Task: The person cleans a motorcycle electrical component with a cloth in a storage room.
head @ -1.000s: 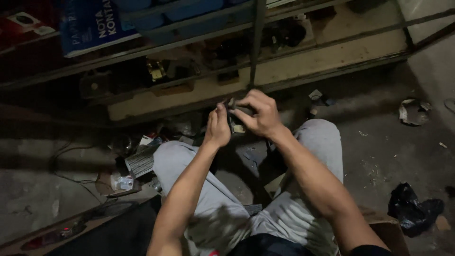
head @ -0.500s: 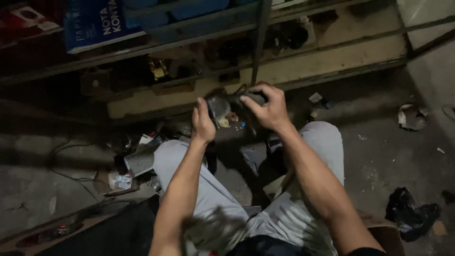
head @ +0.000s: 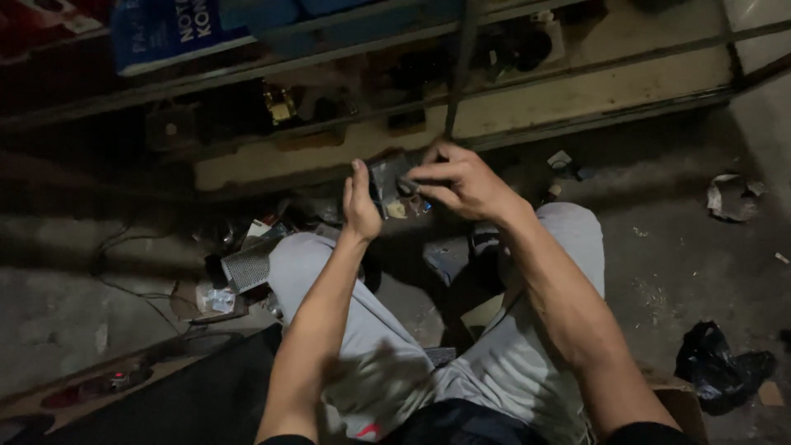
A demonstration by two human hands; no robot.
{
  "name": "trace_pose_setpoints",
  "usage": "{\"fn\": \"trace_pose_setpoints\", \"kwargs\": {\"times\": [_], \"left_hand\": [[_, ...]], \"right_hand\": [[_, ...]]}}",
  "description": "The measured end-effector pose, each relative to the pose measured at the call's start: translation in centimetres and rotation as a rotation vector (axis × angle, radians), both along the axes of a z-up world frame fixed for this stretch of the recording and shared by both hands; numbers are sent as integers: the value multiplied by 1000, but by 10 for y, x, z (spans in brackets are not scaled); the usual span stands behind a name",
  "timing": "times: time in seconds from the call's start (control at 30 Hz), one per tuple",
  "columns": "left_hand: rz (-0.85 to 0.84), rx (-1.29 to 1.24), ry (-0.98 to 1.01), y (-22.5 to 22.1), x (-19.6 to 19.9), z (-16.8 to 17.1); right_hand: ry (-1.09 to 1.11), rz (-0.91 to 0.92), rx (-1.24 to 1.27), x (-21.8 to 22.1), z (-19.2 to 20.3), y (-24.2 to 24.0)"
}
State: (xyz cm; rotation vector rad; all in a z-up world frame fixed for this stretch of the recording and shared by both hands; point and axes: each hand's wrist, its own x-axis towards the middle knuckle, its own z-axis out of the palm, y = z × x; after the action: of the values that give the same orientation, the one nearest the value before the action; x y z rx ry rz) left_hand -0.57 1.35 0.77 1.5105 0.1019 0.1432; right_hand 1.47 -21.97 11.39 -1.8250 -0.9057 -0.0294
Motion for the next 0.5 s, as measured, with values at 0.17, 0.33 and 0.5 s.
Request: {"fn": "trace_pose_setpoints", "kwargs": {"times": [0.17,0.33,0.5], "left_hand": [[-167,-3,10,-4,-2,15],[-370,57,171,-20,-7,32],[-402,226,184,-10,2,-17]], "right_hand": [[-9,57,-92,0,1,-12],[-2,169,-96,-4,-5,-11],[-40,-7,-77,-9,-5,-5]]}}
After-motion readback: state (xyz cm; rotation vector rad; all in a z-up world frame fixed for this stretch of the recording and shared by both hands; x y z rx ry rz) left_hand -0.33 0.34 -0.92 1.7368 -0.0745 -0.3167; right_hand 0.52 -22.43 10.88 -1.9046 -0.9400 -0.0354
